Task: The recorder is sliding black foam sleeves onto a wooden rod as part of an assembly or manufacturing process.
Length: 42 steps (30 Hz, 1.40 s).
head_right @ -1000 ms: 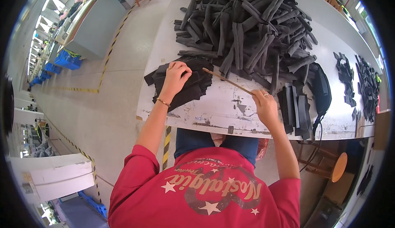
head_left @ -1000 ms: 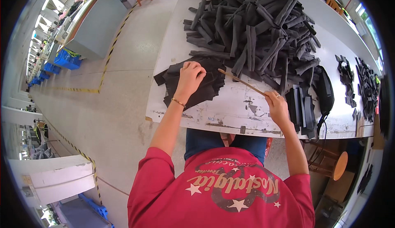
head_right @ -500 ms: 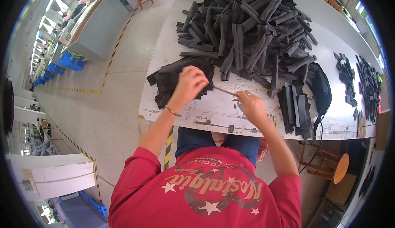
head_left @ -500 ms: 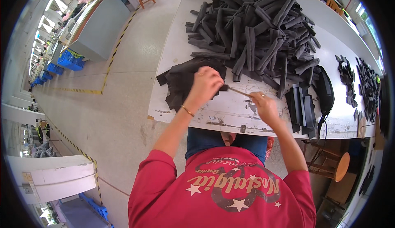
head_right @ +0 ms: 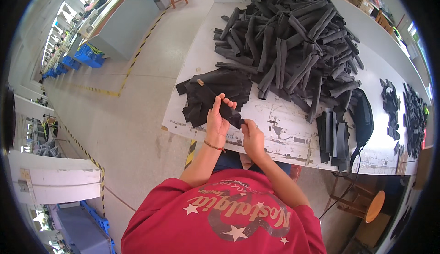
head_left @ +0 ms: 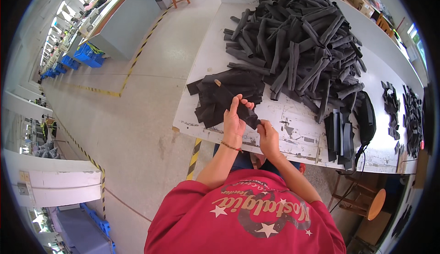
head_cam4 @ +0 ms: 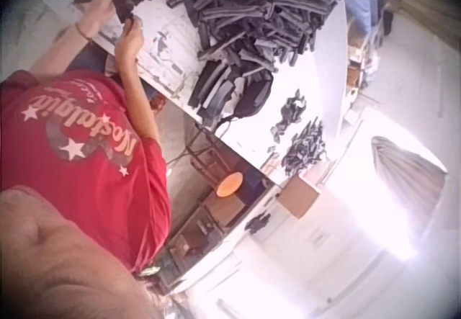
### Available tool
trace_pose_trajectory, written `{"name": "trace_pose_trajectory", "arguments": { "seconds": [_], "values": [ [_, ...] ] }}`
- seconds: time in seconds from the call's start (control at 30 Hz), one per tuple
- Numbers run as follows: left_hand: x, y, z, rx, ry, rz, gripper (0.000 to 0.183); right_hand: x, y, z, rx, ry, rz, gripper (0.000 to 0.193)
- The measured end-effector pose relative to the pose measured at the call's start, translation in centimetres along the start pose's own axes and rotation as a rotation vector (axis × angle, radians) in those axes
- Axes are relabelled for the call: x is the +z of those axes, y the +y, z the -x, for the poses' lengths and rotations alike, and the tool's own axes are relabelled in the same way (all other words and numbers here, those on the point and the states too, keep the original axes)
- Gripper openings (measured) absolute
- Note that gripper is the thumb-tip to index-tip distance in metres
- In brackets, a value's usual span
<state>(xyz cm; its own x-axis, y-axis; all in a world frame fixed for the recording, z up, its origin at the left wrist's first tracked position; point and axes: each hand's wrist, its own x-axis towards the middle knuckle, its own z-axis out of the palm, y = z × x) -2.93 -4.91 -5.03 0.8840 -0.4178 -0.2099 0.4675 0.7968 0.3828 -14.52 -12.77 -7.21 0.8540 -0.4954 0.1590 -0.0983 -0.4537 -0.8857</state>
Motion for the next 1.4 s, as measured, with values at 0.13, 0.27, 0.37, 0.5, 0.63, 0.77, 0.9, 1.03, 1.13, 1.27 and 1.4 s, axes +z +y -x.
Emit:
{"name": "trace_pose_trajectory", "arguments": {
  "seconds": [0.13,0.27,0.37,0.5,0.63,0.77,0.9,1.03,1.13,1.27,1.4],
  "values": [
    [0.1,0.5,-0.5,0.031,0.129,-0.07,0.022,0.2,-0.3,2.1,0.075,-0.039,0.047,0.01],
    [-0.1,1.3,-1.1,0.028,0.197,-0.146,0.021,-1.4,-0.3,5.2,0.115,-0.151,0.055,0.01],
    [-0.6,0.2,-1.0,0.012,0.208,-0.181,0.02,-3.4,-0.1,6.4,0.172,-0.19,0.064,0.011],
    [-0.1,1.0,-1.6,0.044,0.212,-0.263,0.019,-5.6,0.9,9.3,0.182,-0.24,0.051,0.011],
    [0.9,4.4,-3.1,0.143,0.092,-0.302,0.024,-8.3,0.4,12.0,0.247,-0.307,-0.003,0.011],
    [0.0,4.5,-3.8,0.152,0.168,-0.238,0.032,-12.1,-1.9,11.3,0.312,-0.369,0.016,0.011],
    [-1.1,2.8,-3.6,0.099,0.187,-0.156,0.036,-16.1,-2.1,11.6,0.43,-0.419,-0.019,0.011],
    [-0.6,0.4,-3.0,0.017,0.298,0.021,0.034,-14.4,-0.9,9.1,0.326,-0.161,-0.005,0.014],
    [-0.7,-0.8,-2.8,-0.008,0.439,0.137,0.031,-8.7,-3.3,4.6,0.195,-0.011,-0.138,0.022],
    [-1.1,-1.5,-1.7,-0.032,0.342,0.094,0.03,-4.5,-3.5,-0.4,0.117,0.088,-0.235,0.017],
    [-0.7,-0.7,-0.5,-0.025,0.327,-0.126,0.028,-4.3,-1.1,-2.6,-0.059,0.07,-0.286,0.009]
  ]
}}
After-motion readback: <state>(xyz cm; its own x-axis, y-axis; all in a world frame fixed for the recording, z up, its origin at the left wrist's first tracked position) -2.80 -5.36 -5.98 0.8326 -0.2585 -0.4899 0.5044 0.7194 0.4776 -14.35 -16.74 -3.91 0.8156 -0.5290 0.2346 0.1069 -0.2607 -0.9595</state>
